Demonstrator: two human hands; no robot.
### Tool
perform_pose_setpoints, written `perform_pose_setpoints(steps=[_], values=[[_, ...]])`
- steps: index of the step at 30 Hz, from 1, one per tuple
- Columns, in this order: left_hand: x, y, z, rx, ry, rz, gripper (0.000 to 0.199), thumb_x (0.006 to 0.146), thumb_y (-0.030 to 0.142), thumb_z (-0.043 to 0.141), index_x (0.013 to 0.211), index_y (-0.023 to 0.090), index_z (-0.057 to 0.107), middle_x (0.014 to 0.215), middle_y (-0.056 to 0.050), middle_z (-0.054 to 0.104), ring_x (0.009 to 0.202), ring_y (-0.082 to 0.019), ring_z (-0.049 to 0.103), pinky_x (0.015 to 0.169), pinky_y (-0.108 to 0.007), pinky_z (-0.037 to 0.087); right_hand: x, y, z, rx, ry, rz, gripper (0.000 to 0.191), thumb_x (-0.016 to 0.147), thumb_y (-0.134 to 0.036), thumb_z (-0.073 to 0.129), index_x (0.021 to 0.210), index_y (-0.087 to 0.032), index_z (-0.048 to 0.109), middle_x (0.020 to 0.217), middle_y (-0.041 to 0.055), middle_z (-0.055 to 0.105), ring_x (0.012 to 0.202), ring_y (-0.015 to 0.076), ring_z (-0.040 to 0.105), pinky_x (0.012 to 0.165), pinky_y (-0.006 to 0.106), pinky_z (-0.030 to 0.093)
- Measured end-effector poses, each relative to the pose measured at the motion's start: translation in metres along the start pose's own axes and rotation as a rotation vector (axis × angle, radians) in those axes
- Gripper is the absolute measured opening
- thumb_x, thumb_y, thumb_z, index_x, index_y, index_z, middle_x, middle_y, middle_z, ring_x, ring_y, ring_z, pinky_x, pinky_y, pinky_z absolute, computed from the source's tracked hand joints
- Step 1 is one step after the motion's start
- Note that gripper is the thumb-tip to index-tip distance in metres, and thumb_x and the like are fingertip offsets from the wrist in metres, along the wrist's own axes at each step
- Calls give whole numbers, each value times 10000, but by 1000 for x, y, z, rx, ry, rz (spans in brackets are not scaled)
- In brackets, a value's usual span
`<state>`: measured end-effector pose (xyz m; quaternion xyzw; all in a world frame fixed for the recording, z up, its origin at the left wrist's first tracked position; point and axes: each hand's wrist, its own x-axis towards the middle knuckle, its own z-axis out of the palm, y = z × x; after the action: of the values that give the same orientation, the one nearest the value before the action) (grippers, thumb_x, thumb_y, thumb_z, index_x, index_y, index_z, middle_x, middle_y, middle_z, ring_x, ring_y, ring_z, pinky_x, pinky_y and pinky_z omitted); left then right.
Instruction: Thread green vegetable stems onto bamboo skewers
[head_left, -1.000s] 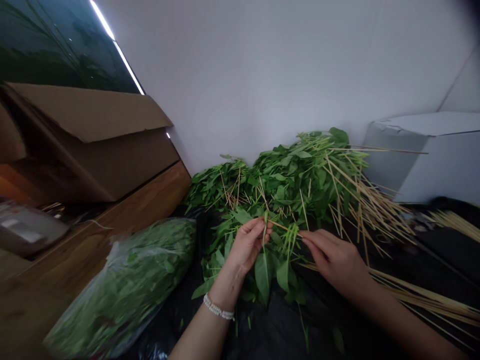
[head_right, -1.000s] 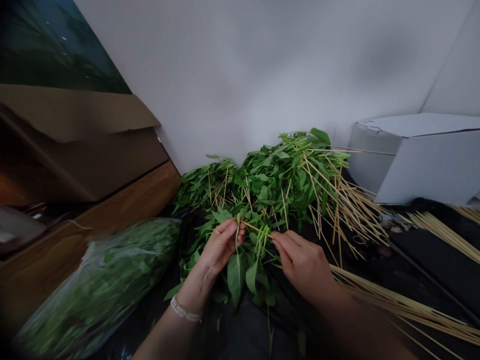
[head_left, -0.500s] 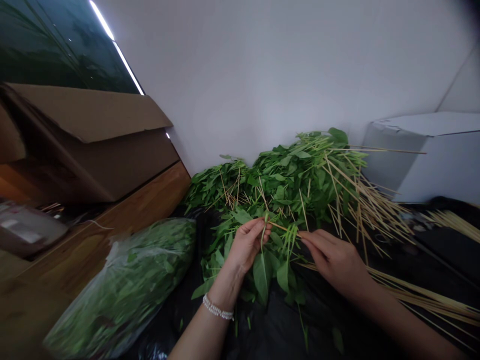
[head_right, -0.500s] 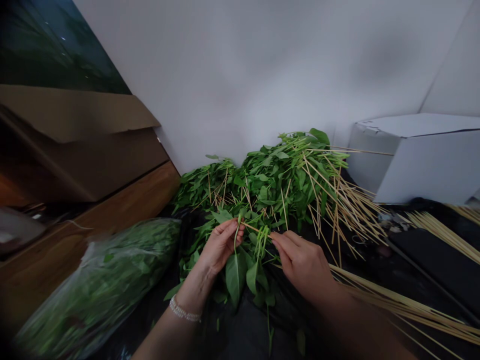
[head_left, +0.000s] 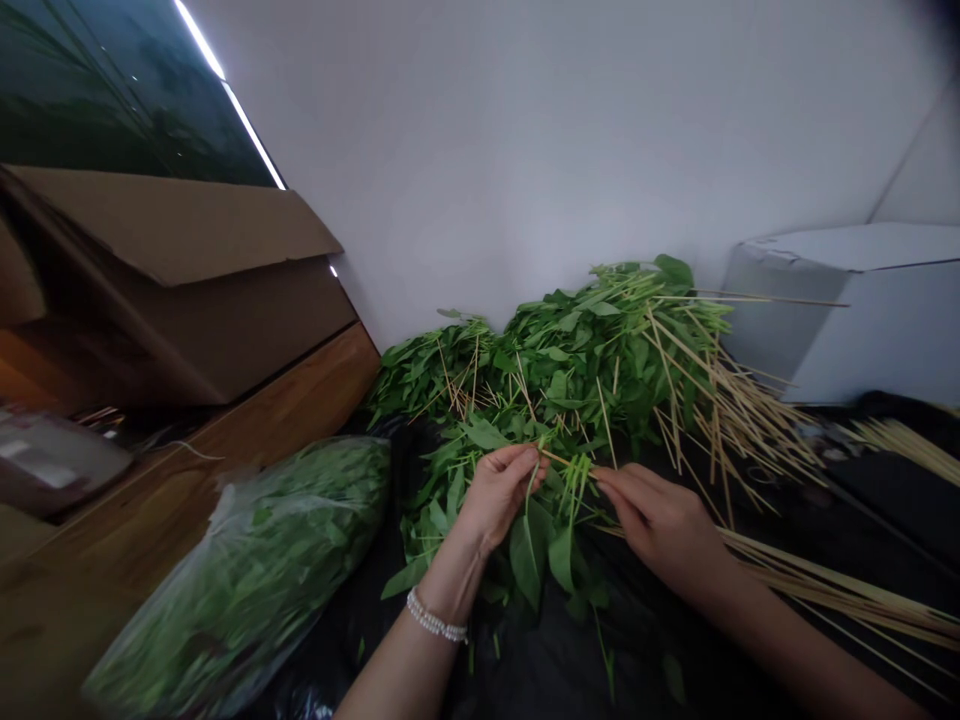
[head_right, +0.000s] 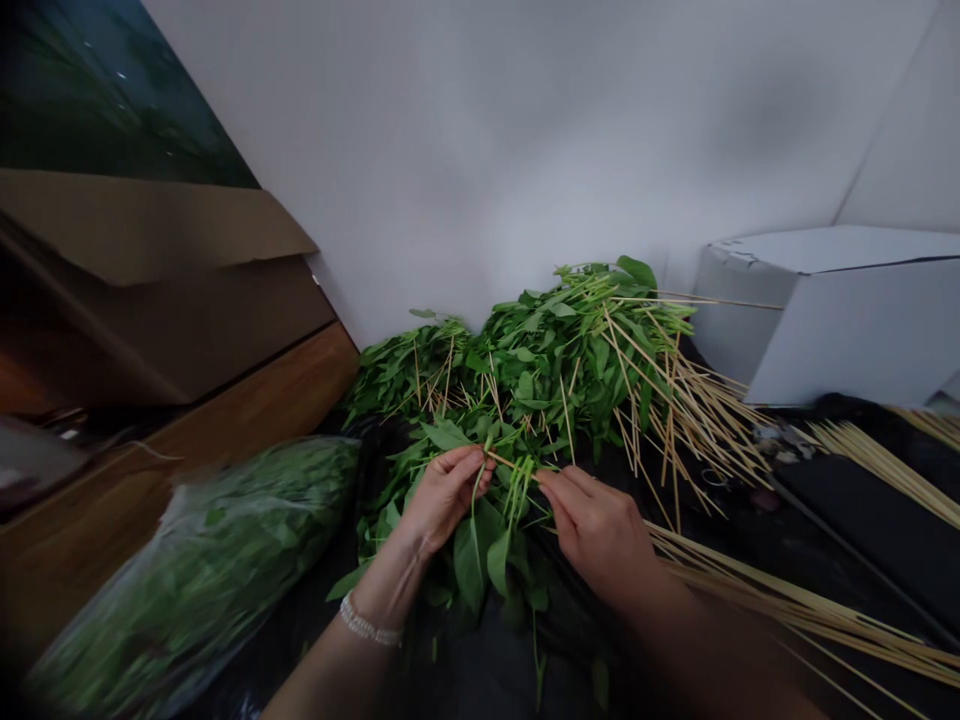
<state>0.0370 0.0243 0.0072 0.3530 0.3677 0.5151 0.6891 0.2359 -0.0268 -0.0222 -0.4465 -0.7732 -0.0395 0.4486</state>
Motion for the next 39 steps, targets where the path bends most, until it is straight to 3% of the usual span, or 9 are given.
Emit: perform_pose_setpoints(steps=[9,17,20,23,28,31,35,39], values=[[2,-6,2,72,18,59,333,540,329,894,757,122,749,685,-42,721,577,-84,617,612,-191,485,-2,-3,3,-33,1,0,245,959,-175,438,1090,-170,644,862,57,690,787,155,675,793,292,539],[-2,-20,7,256,-55,83,324,609,367,852,793,114,766,691,-37,717,574,-98,603,609,-206,482,-2,-3,5,-84,-25,-37,259,958,-180,432,1110,-167,641,874,54,694,795,155,680,785,279,535],[-3,-6,4,265,-86,106,371,656,398,823,886,113,761,774,-71,739,653,-126,648,648,-214,503,1,0,-1,-110,-11,-37,251,960,-175,434,1106,-162,638,880,52,695,805,151,677,797,273,520],[-5,26,-11,194,-111,118,434,719,423,776,1020,115,727,896,-118,742,749,-159,680,674,-233,529,6,10,-10,-166,92,-13,219,952,-195,469,1090,-170,638,935,50,704,830,149,678,787,262,504],[-3,68,-48,40,3,196,319,661,348,825,854,114,728,689,-35,678,555,-68,580,493,-141,437,12,27,-23,-258,211,90,211,951,-251,474,1064,-183,638,960,48,713,840,166,678,755,275,494],[1,71,-62,190,53,212,293,645,331,833,809,110,732,659,-23,661,533,-60,550,481,-140,403,13,32,-27,-277,230,122,219,953,-277,466,1053,-189,640,952,52,712,822,172,674,737,282,491],[5,65,-66,410,116,289,249,658,280,811,848,131,749,744,-34,698,553,-63,541,511,-159,387,14,35,-28,-287,259,131,215,952,-290,467,1018,-191,646,939,50,713,811,170,670,738,281,488],[9,55,-61,670,113,470,280,678,182,744,957,178,752,1015,-69,711,613,-91,577,590,-199,435,14,34,-26,-288,250,124,205,948,-283,480,1019,-188,647,933,41,713,811,167,667,741,281,486]])
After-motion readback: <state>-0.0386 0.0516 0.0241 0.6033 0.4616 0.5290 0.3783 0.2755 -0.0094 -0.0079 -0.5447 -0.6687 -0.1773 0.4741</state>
